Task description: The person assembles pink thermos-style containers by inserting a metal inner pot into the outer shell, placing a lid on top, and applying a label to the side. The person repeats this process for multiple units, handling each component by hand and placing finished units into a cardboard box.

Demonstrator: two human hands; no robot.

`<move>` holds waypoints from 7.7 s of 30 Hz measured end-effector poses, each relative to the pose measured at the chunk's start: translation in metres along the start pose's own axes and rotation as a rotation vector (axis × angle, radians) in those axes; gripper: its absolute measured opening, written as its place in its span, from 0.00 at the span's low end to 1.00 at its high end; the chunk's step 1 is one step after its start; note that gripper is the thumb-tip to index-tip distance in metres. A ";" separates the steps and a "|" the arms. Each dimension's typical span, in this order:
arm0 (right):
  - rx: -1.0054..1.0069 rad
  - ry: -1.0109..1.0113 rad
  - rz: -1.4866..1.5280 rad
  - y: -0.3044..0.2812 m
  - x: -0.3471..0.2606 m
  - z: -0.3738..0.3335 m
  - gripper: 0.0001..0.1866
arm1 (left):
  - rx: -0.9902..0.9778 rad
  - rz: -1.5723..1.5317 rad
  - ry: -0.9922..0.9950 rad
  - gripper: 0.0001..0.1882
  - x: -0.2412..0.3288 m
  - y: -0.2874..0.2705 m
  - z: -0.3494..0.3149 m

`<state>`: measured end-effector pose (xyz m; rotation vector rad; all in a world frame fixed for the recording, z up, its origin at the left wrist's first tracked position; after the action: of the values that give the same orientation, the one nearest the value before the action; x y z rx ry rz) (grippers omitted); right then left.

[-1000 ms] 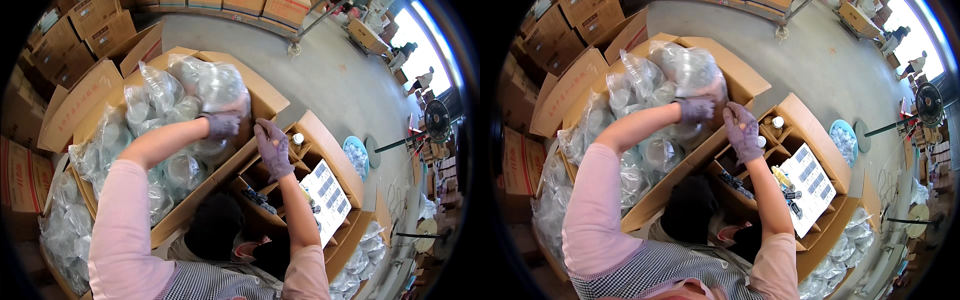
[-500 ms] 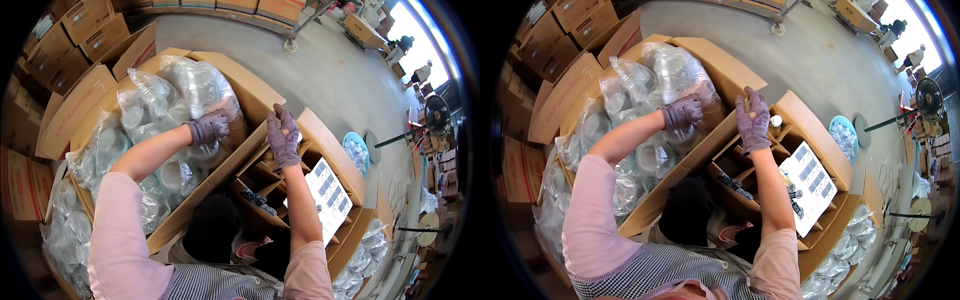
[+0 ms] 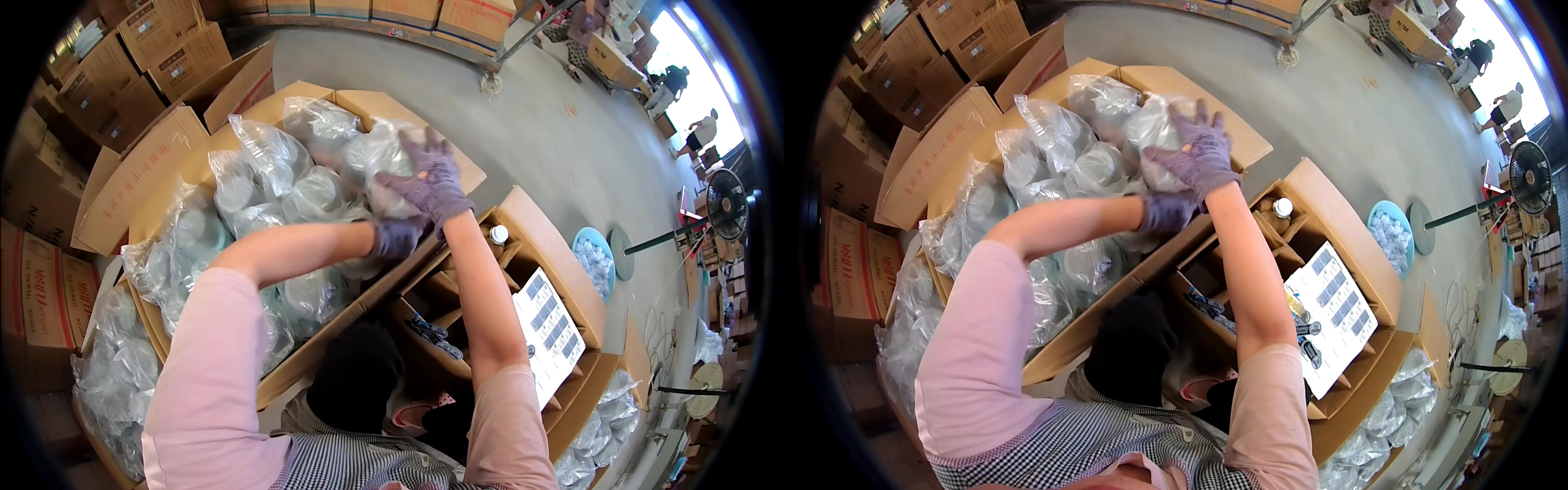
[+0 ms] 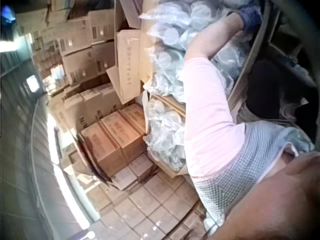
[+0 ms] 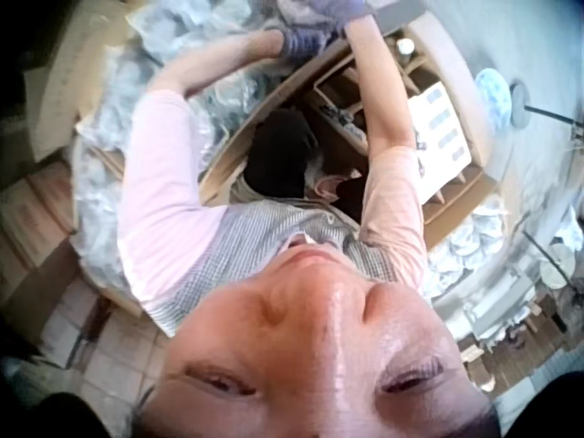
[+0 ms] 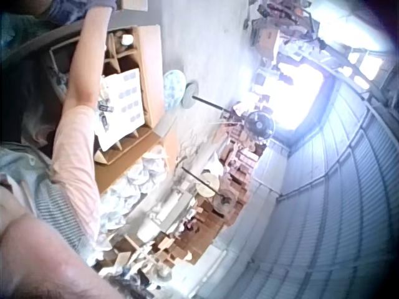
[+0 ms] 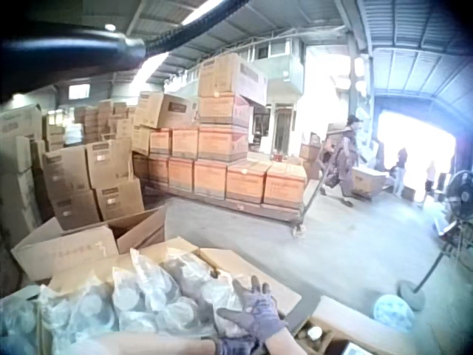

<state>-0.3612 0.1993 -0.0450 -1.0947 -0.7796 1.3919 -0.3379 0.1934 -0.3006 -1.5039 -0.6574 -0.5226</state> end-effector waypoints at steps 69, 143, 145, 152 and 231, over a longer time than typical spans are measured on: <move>-0.196 0.284 0.090 0.098 0.086 -0.070 0.35 | 0.320 0.135 -0.226 0.17 -0.081 -0.258 -0.077; 0.675 0.553 0.132 -0.295 -0.036 -0.505 0.25 | -0.039 0.734 0.074 0.17 0.306 0.193 0.079; 0.621 0.644 0.122 -0.292 -0.027 -0.505 0.23 | 0.036 0.731 0.079 0.18 0.298 0.193 0.087; 0.792 0.587 0.345 -0.286 -0.031 -0.488 0.09 | -0.002 0.370 -0.067 0.19 0.257 0.183 0.080; 0.354 0.556 0.571 -0.287 0.012 -0.455 0.22 | 0.082 -0.521 0.116 0.13 0.443 -0.020 -0.158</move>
<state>0.1667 0.1888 0.0604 -1.3813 0.1973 1.4995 -0.0184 0.0729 0.0234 -1.2096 -0.9717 -0.9592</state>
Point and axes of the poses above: each hand's wrist, its own z-axis towards the middle knuckle, its own y-axis out of the palm, x = y × z, the point moved 10 cm from there along z, towards the middle knuckle, and after that the axes turned 13 degrees about -y, right-handed, at the moved point
